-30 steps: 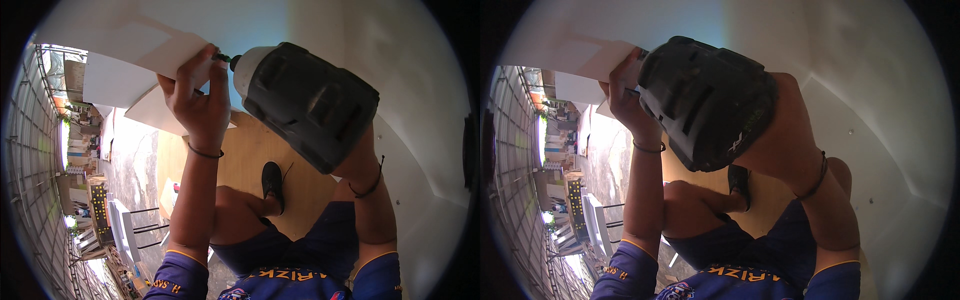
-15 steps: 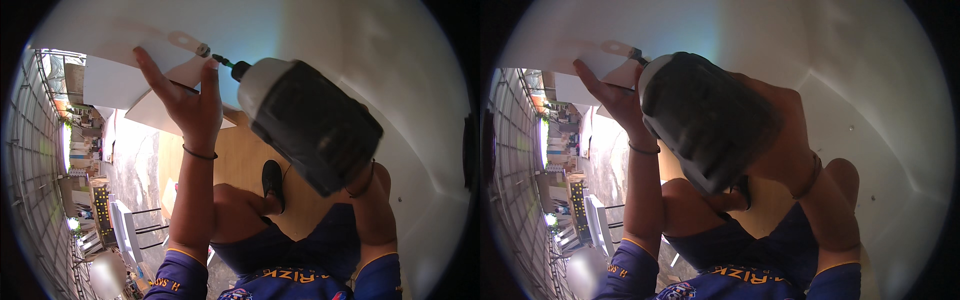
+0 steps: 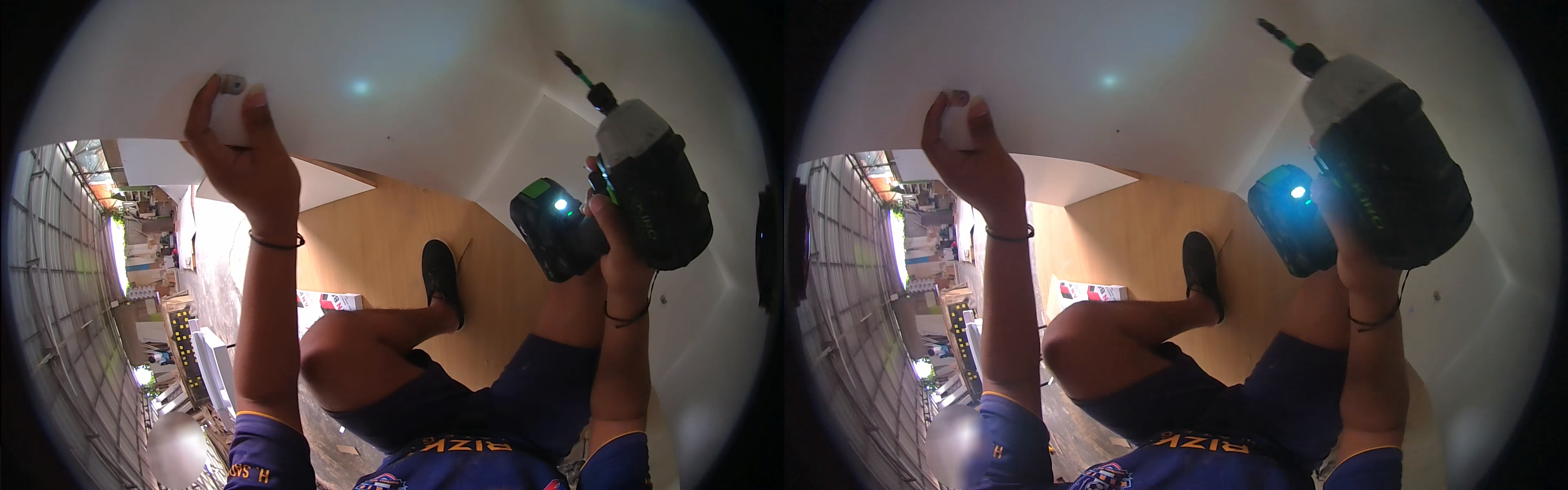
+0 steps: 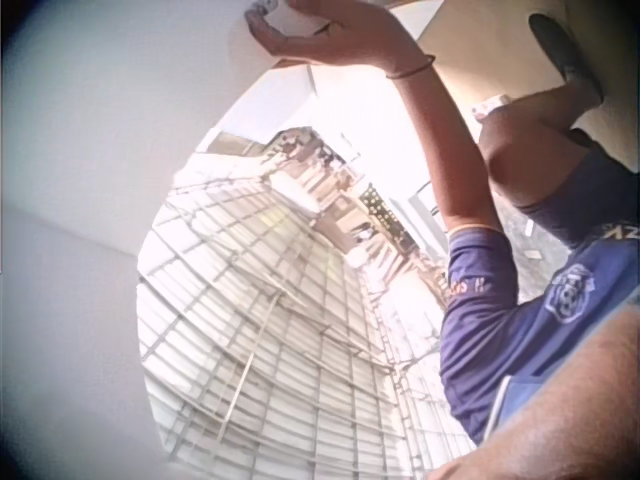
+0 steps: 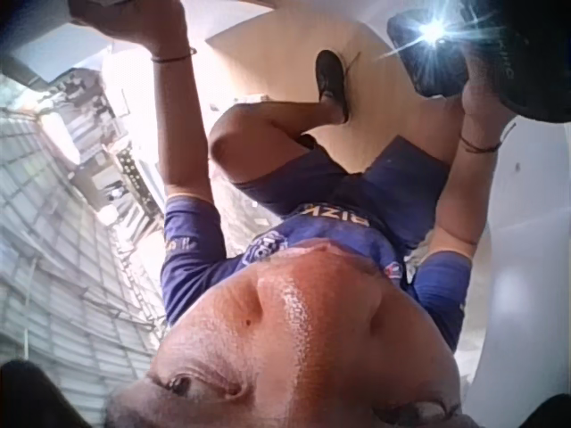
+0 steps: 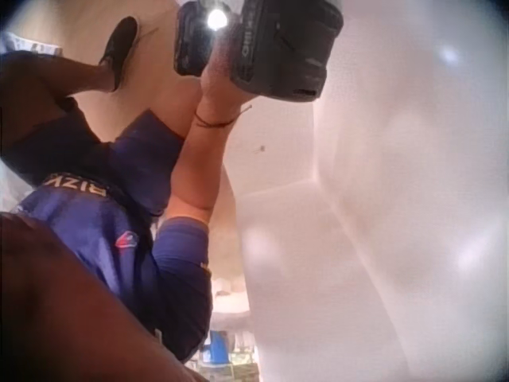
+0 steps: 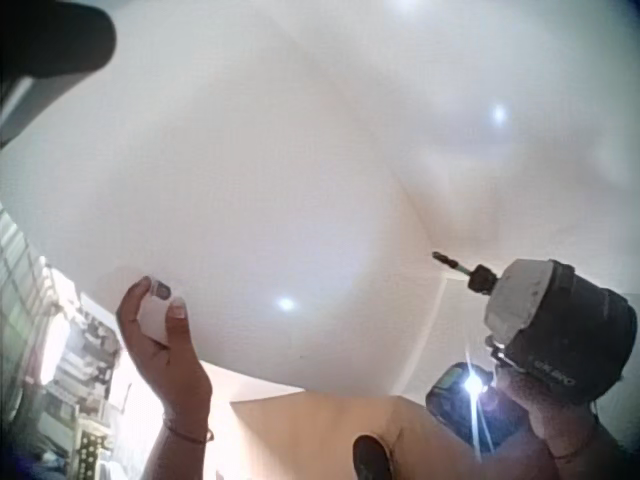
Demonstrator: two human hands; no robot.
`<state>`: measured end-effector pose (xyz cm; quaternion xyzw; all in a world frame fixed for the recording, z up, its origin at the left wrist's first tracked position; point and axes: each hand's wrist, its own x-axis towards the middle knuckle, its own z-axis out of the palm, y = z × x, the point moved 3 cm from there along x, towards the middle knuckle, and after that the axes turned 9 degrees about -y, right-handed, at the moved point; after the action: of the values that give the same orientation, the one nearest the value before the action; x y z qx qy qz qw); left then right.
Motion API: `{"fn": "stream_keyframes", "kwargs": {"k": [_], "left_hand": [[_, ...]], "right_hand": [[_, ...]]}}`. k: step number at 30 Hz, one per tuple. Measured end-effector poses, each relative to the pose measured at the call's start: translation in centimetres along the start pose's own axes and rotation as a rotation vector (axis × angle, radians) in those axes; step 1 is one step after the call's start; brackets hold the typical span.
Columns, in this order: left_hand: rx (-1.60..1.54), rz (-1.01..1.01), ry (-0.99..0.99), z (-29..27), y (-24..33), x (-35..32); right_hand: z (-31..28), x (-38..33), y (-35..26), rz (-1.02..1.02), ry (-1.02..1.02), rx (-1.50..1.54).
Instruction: The person secures brackets to a white wooden cabinet using a power drill, measures the structure with a tape measure, and marks points with a pencil.
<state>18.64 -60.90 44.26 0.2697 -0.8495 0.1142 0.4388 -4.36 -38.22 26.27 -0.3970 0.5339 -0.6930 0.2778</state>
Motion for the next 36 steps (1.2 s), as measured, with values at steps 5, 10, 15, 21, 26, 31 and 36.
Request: {"fn": "stream_keyframes", "kwargs": {"k": [5, 10, 15, 21, 26, 31, 36], "left_hand": [[-0.16, -0.056, 0.029, 0.6, 0.0, -0.4], [-0.198, -0.125, 0.141, 1.4, -0.1, -0.5], [-0.207, -0.183, 0.27, 2.4, -0.5, 0.2], [-0.29, -0.196, 0.265, 2.4, -0.9, 0.1], [-0.276, 0.038, 0.278, 2.3, -1.8, -0.2], [-0.421, 0.006, 0.166, 2.5, -0.5, -1.8], [-0.474, 0.091, 0.117, 2.2, -0.6, -2.7]], "right_hand": [[-1.4, -0.5, 0.9, 0.064, 0.246, 0.338], [-3.2, -0.6, 0.4, 0.039, 0.334, 0.331], [-4.2, -2.0, -0.3, 0.111, 0.403, 0.063], [-3.0, -2.9, -3.3, 0.035, 0.459, -0.095], [-0.9, 0.5, -6.5, 0.029, 0.279, -0.294], [0.4, 6.0, -5.9, 0.045, 0.035, -0.611], [1.7, 8.7, -1.4, 0.191, -0.148, -0.676]]}}
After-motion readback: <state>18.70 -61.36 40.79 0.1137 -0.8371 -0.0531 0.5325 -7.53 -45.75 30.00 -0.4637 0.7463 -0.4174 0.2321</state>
